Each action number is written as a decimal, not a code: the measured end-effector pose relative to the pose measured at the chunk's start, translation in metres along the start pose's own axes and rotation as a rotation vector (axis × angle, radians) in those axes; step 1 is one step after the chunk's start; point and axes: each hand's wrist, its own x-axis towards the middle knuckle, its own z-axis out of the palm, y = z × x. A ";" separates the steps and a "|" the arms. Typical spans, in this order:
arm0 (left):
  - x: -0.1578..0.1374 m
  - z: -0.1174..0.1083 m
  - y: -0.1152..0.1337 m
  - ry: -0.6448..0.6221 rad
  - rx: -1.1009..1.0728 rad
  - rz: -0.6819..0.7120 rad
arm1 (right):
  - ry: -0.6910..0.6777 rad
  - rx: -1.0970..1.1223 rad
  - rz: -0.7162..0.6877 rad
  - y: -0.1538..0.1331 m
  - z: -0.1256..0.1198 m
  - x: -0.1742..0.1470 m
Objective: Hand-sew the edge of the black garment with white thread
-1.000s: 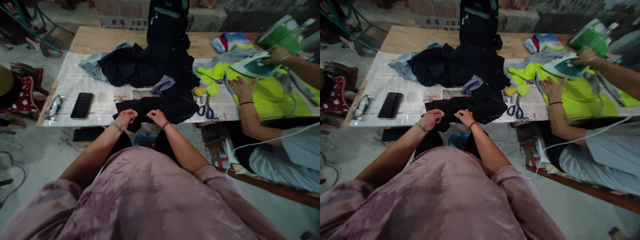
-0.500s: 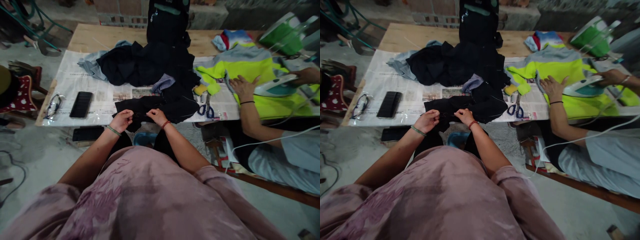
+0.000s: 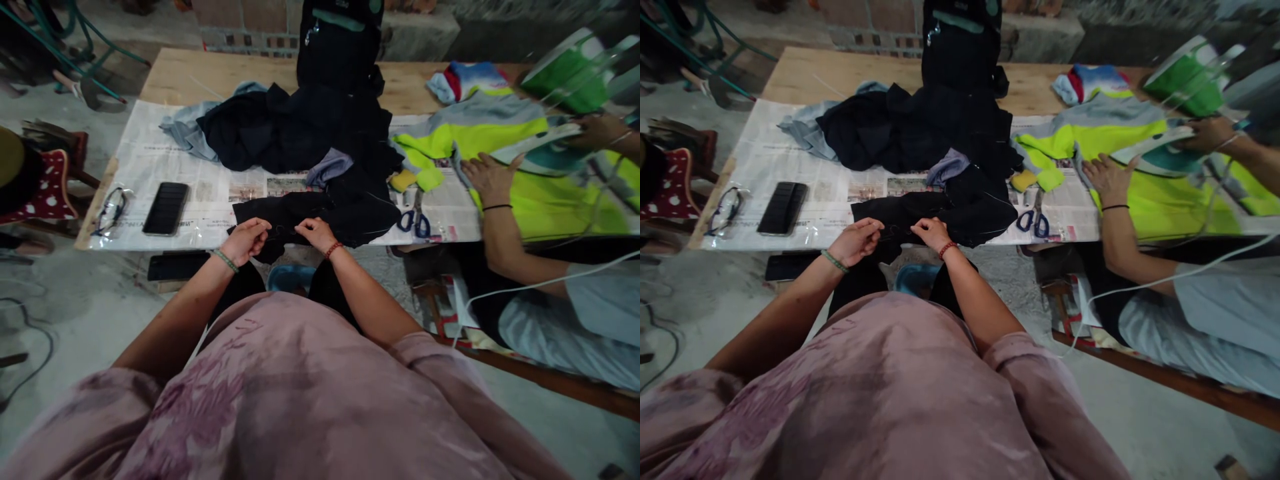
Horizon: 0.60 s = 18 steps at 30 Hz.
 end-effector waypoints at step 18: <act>0.012 0.012 0.002 -0.158 -0.157 -0.200 | -0.002 0.022 -0.019 -0.001 0.000 0.000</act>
